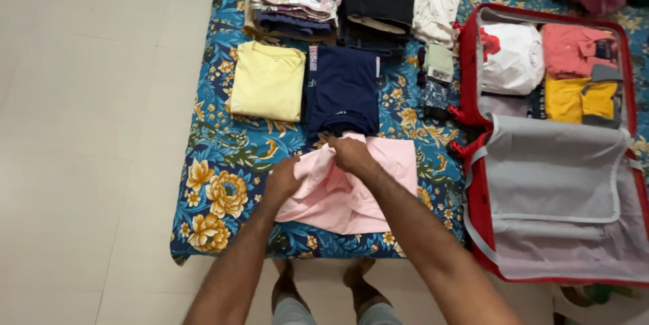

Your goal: The person folds several shirts and pieces of clothing by hand on a bed and places them into a red suitcase.

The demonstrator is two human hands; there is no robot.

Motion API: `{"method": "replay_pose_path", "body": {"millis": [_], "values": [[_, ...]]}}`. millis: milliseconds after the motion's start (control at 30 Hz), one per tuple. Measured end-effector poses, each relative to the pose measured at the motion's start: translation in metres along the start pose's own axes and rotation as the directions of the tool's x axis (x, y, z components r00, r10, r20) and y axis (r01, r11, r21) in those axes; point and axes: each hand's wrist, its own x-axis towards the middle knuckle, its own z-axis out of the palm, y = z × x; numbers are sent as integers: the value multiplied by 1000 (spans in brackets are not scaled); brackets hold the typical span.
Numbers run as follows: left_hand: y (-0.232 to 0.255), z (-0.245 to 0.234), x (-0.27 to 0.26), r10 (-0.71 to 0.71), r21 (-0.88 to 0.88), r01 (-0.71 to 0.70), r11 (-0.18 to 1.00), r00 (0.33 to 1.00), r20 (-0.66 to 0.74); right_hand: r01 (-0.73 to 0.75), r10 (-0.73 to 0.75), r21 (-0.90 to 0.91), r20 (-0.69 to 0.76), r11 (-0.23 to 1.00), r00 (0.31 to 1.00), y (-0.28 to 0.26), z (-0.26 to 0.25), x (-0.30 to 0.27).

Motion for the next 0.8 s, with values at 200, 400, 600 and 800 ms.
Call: {"method": "replay_pose_path", "body": {"millis": [200, 400, 600, 800], "values": [[48, 54, -14, 77, -217, -116, 969, 980, -181, -163, 240, 619, -43, 769, 970, -29, 15, -74], [68, 55, -9, -332, -399, 288, 870, 942, -43, -191, 297, 254, -496, 948, 816, -23, 40, -146], [95, 23, 0, -181, -511, 127, 850, 982, -57, -453, 553, 563, -7, 691, 833, 25, 98, -162], [143, 10, 9, -125, -189, 135, 973, 990, 63, 117, 454, 865, -365, 488, 813, 31, 103, -112]]}}
